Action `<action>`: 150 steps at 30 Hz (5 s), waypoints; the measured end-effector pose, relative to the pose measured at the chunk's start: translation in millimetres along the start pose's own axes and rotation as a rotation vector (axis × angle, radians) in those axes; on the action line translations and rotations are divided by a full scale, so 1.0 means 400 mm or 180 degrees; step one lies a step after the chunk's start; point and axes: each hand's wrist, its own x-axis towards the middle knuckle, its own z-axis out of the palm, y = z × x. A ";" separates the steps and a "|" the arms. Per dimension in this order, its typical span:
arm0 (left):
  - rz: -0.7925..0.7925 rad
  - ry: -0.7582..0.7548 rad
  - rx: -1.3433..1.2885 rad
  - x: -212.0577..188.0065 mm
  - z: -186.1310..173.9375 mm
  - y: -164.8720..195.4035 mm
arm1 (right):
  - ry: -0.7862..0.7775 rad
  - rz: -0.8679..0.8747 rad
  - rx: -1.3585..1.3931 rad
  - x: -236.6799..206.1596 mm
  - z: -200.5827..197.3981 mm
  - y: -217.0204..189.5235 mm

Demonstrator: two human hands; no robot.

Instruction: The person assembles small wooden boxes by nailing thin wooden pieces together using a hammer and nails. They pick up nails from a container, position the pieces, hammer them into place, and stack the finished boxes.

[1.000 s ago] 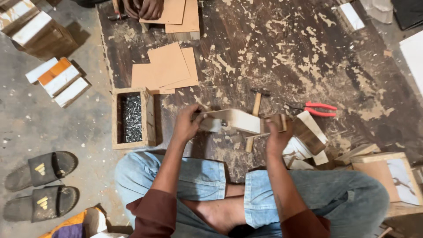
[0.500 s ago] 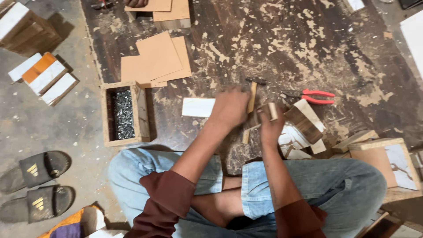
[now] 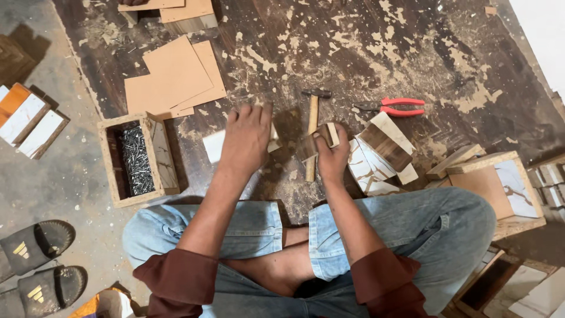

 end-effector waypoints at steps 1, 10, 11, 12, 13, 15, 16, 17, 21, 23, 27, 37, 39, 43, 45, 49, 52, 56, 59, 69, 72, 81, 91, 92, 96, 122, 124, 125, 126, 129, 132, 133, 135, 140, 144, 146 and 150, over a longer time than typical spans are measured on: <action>0.0061 0.0065 -0.0017 -0.010 0.001 0.001 | -0.0039 0.0008 0.0032 -0.011 0.006 -0.013; -0.0541 0.0168 -0.0341 -0.100 -0.029 -0.027 | -0.0849 -0.0112 -0.0518 -0.083 0.089 -0.085; -0.0548 0.0054 -0.0510 -0.100 -0.034 -0.035 | -0.0783 -0.0467 -0.0575 -0.086 0.106 -0.091; -0.0563 -0.0057 -0.0685 -0.100 -0.039 -0.042 | -0.0730 -0.0826 -0.0635 -0.090 0.125 -0.097; -0.0573 -0.0049 -0.0696 -0.100 -0.042 -0.046 | -0.0685 -0.1181 -0.0688 -0.094 0.142 -0.103; -0.0570 -0.0044 -0.0691 -0.097 -0.046 -0.053 | -0.0773 -0.1379 -0.0923 -0.101 0.171 -0.115; -0.0521 -0.0017 -0.0662 -0.092 -0.047 -0.057 | -0.0803 -0.1488 -0.1031 -0.102 0.183 -0.119; -0.0479 -0.0006 -0.0639 -0.091 -0.046 -0.060 | -0.0837 -0.1560 -0.1074 -0.103 0.191 -0.123; -0.0262 0.0091 -0.0622 -0.082 -0.035 -0.074 | -0.0981 -0.1423 -0.1087 -0.090 0.204 -0.125; -0.0208 0.0100 -0.0695 -0.074 -0.028 -0.076 | -0.1037 -0.1318 -0.1025 -0.077 0.204 -0.119; -0.0250 -0.0055 -0.0727 -0.057 -0.021 -0.064 | -0.1114 -0.1375 -0.0970 -0.058 0.205 -0.101; -0.0279 0.0006 -0.0858 -0.073 -0.060 -0.051 | -0.1358 -0.1100 -0.1079 -0.069 0.211 -0.071; -0.0272 0.0079 -0.0831 -0.083 -0.063 -0.059 | -0.1362 -0.1077 -0.1186 -0.077 0.217 -0.071; -0.0321 0.0055 -0.0963 -0.102 -0.066 -0.075 | -0.1339 -0.0993 -0.1187 -0.090 0.230 -0.064; -0.0322 0.0088 -0.0981 -0.106 -0.065 -0.075 | -0.1374 -0.0846 -0.1316 -0.094 0.233 -0.057; -0.0282 0.0165 -0.0892 -0.123 -0.067 -0.072 | -0.1385 -0.0790 -0.1260 -0.101 0.238 -0.045; -0.0231 0.0313 -0.0901 -0.145 -0.078 -0.078 | -0.1442 -0.0732 -0.0834 -0.109 0.243 -0.048; -0.0214 0.0515 -0.0885 -0.171 -0.097 -0.085 | -0.1489 -0.0805 -0.0906 -0.121 0.248 -0.063; -0.0209 0.0555 -0.0887 -0.184 -0.110 -0.090 | -0.1507 -0.0783 -0.1023 -0.132 0.253 -0.073; -0.0275 0.0580 -0.1045 -0.212 -0.111 -0.121 | -0.1572 -0.0615 -0.0963 -0.164 0.290 -0.089; -0.0299 0.0538 -0.1060 -0.215 -0.113 -0.131 | -0.1560 -0.0608 -0.0824 -0.168 0.297 -0.088; -0.0230 0.0519 -0.0995 -0.203 -0.103 -0.144 | -0.1621 -0.0187 -0.1433 -0.153 0.301 -0.042; -0.0182 0.0337 -0.0895 -0.181 -0.078 -0.128 | -0.1942 -0.0612 -0.1704 -0.124 0.287 0.032; -0.0178 0.0357 -0.0936 -0.174 -0.075 -0.123 | -0.1893 -0.0415 -0.1658 -0.119 0.282 0.039; -0.0188 0.0242 -0.0933 -0.136 -0.061 -0.103 | -0.1651 -0.0437 -0.1422 -0.094 0.261 0.039; -0.0267 0.0153 -0.0583 0.008 0.009 0.032 | -0.1335 -0.0441 -0.1524 -0.009 0.159 0.054; -0.0263 0.0179 -0.0569 0.007 0.012 0.042 | -0.1389 -0.0362 -0.1516 -0.009 0.155 0.065; -0.0260 0.0216 -0.0549 0.007 0.013 0.045 | -0.1390 -0.0423 -0.1532 -0.009 0.154 0.074; -0.0263 0.0256 -0.0527 0.005 0.015 0.050 | -0.1396 -0.0488 -0.1548 -0.008 0.154 0.084; -0.0319 0.0175 -0.0466 0.002 0.020 0.057 | -0.1728 -0.0009 -0.1801 -0.005 0.153 0.112; -0.0291 0.0277 -0.0445 -0.005 0.021 0.062 | -0.1816 0.0004 -0.1971 -0.006 0.151 0.109; -0.0273 0.0284 -0.0429 -0.007 0.021 0.063 | -0.1789 -0.0132 -0.1992 -0.007 0.148 0.098; -0.0234 0.0313 -0.0387 -0.012 0.020 0.058 | -0.1554 -0.0436 -0.1670 -0.006 0.142 0.059; -0.0109 0.0459 -0.0463 -0.031 0.018 0.028 | -0.1809 -0.0447 -0.1959 0.024 0.102 -0.087; -0.0046 0.0546 -0.0469 -0.055 0.017 -0.001 | -0.2244 -0.1148 -0.1361 0.057 0.053 -0.172; -0.0049 0.0503 -0.0562 -0.068 0.011 -0.020 | -0.2408 -0.1270 -0.0809 0.050 0.042 -0.197; -0.0078 0.0346 -0.0646 -0.104 -0.008 -0.053 | -0.2544 -0.1348 -0.0427 0.026 0.050 -0.213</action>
